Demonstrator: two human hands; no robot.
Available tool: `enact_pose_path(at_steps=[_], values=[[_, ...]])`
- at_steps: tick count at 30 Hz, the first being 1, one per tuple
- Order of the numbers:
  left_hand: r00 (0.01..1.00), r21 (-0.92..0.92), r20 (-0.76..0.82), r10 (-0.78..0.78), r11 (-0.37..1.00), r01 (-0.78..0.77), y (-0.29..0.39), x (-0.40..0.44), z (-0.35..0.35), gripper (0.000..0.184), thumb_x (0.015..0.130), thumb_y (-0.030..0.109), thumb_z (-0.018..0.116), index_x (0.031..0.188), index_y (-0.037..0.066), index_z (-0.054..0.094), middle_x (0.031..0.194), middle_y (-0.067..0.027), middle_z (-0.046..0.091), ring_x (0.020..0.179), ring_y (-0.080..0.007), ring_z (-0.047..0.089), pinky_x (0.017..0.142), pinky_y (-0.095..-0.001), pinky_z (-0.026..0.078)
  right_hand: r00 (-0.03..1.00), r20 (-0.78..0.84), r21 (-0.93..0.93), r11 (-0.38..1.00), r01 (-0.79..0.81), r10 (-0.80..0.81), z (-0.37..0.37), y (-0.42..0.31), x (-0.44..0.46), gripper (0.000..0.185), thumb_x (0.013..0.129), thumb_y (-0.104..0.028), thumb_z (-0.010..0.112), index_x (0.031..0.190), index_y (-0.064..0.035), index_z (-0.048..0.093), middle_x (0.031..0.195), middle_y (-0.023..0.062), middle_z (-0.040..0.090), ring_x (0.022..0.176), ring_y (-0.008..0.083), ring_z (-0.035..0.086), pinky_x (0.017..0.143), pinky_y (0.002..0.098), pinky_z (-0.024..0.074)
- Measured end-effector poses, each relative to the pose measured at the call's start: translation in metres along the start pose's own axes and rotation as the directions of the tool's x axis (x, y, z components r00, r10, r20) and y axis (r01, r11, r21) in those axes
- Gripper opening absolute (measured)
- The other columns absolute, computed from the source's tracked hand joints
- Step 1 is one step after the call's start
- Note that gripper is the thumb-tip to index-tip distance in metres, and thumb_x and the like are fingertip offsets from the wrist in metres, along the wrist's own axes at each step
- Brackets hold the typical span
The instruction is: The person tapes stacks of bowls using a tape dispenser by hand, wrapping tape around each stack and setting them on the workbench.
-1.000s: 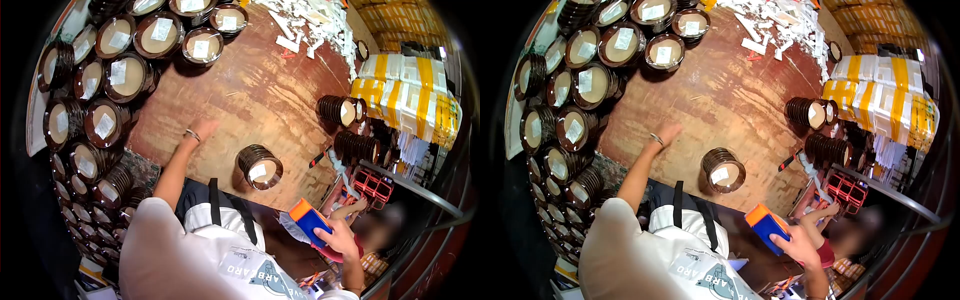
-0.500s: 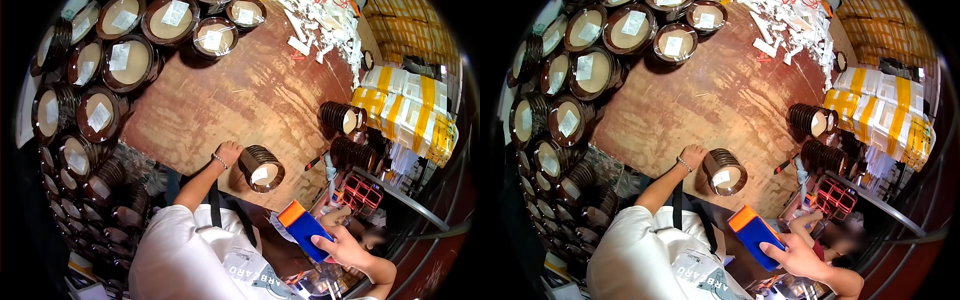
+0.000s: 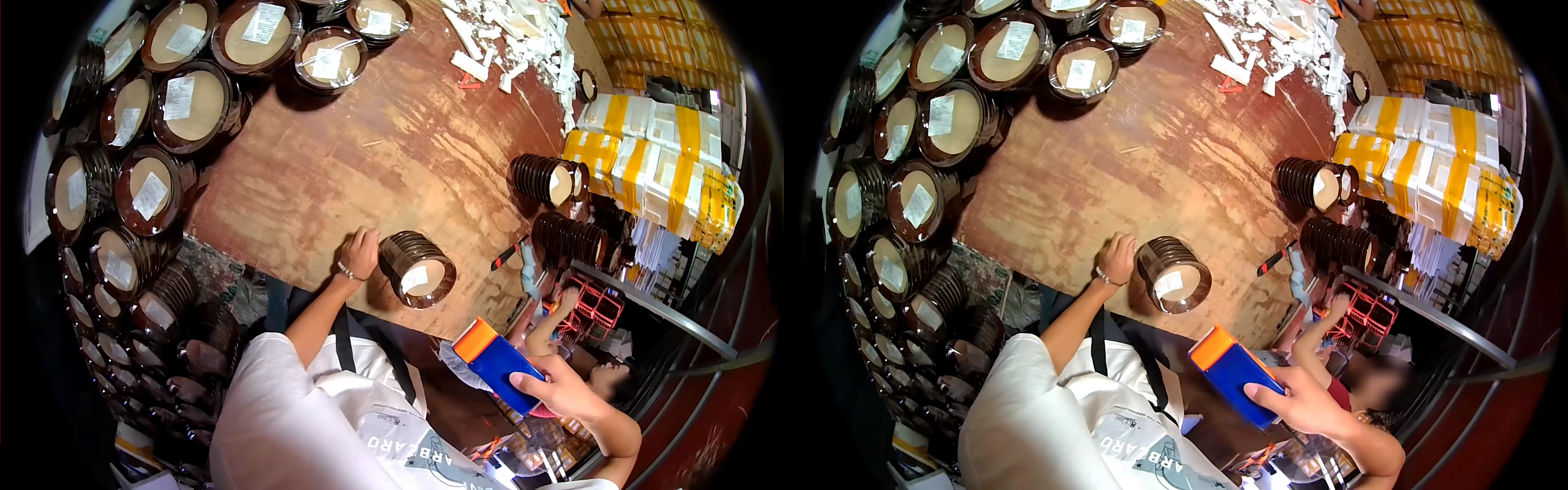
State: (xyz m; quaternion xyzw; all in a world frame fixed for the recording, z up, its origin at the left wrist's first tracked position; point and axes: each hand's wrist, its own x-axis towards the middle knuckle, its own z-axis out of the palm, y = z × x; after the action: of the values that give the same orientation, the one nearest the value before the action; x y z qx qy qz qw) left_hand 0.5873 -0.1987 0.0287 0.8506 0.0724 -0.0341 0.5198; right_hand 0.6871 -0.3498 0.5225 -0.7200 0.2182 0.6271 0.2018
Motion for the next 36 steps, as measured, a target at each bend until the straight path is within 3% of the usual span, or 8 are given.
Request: enact_pose_path(at_steps=[3,6,17,22,27,29,33,36], values=[[0.965,-0.287,-0.215,0.152,0.935,-0.211,0.071,-0.01,-0.049,0.053,0.086,0.015,0.062,0.133,-0.003,0.048,0.134,-0.025,0.05,0.123,-0.0416,0.051,0.104,-0.0459,0.042,0.994,-0.032,0.071,0.992,0.108,-0.106,-0.008,0.038,0.011,0.04,0.097,-0.031,0.062,0.109,0.0066,0.066,0.085,0.0036,0.066,0.077,0.009,0.057,0.07,0.0241,0.0466],[0.986,-0.412,-0.036,0.162,0.896,-0.163,0.121,-0.024,-0.05,0.085,0.077,0.014,0.066,0.149,-0.005,0.026,0.152,-0.0253,0.032,0.142,-0.0409,0.031,0.118,-0.0468,0.024,0.973,-0.076,-0.001,0.976,0.216,-0.216,-0.021,0.063,0.022,0.04,0.095,-0.034,0.063,0.1,0.0051,0.068,0.082,0.0025,0.064,0.074,0.009,0.055,0.068,0.0249,0.0449],[0.871,-0.724,-0.004,-0.491,0.602,0.337,0.097,-0.042,0.038,0.069,0.093,-0.001,0.062,0.153,0.0,0.027,0.145,-0.0214,0.047,0.128,-0.0246,0.052,0.107,-0.0334,0.042,0.895,-0.038,0.123,0.887,0.445,-0.444,-0.05,0.214,0.113,0.04,0.094,-0.035,0.065,0.097,0.0052,0.067,0.072,0.0001,0.059,0.067,0.0066,0.052,0.06,0.0263,0.0442],[0.893,-0.72,-0.022,-0.449,0.627,0.298,0.101,-0.023,0.018,0.05,0.091,-0.008,0.058,0.14,0.0,0.05,0.127,-0.0109,0.062,0.112,-0.0197,0.061,0.098,-0.0305,0.048,0.809,-0.111,0.098,0.803,0.587,-0.578,-0.08,0.318,0.207,0.038,0.093,-0.033,0.066,0.092,0.0047,0.068,0.069,0.0015,0.06,0.061,0.0079,0.053,0.055,0.027,0.0436],[0.672,-0.437,0.294,-0.68,0.529,0.727,0.098,0.048,-0.023,0.028,0.093,0.014,0.065,0.118,0.002,0.061,0.104,-0.0097,0.069,0.079,-0.0239,0.069,0.062,-0.0439,0.061,0.8,-0.117,0.342,0.733,0.588,-0.588,-0.033,0.333,0.34,0.04,0.094,-0.035,0.065,0.102,0.0039,0.069,0.081,0.0057,0.067,0.067,0.0112,0.061,0.061,0.0277,0.0508],[0.574,-0.202,0.405,-0.712,0.542,0.815,0.082,0.093,-0.037,0.034,0.094,0.023,0.065,0.116,-0.002,0.061,0.1,-0.012,0.071,0.078,-0.0265,0.071,0.059,-0.0453,0.061,0.695,-0.106,0.819,0.334,0.467,-0.711,-0.01,0.311,0.379,0.044,0.096,-0.038,0.063,0.115,0.0016,0.066,0.098,0.0085,0.07,0.083,0.0139,0.067,0.073,0.0276,0.0542],[0.429,-0.066,0.542,-0.722,0.472,0.879,0.114,0.171,-0.043,0.035,0.097,0.026,0.057,0.115,-0.004,0.063,0.103,-0.0203,0.072,0.087,-0.0349,0.072,0.069,-0.0549,0.063,0.706,-0.027,0.944,0.214,0.251,-0.708,-0.006,0.26,0.415,0.051,0.095,-0.038,0.062,0.126,0.0018,0.059,0.114,0.0126,0.068,0.096,0.0183,0.068,0.087,0.0316,0.0548],[0.288,0.012,0.687,-0.667,0.408,0.913,0.064,0.225,-0.04,0.035,0.098,0.022,0.047,0.122,0.0,0.062,0.114,-0.0216,0.069,0.1,-0.0378,0.068,0.078,-0.0569,0.061,0.782,-0.098,0.987,0.038,0.153,-0.615,0.001,0.214,0.4,0.039,0.094,-0.04,0.062,0.108,-0.0037,0.063,0.079,0.0062,0.064,0.061,0.0148,0.057,0.059,0.029,0.0491]])
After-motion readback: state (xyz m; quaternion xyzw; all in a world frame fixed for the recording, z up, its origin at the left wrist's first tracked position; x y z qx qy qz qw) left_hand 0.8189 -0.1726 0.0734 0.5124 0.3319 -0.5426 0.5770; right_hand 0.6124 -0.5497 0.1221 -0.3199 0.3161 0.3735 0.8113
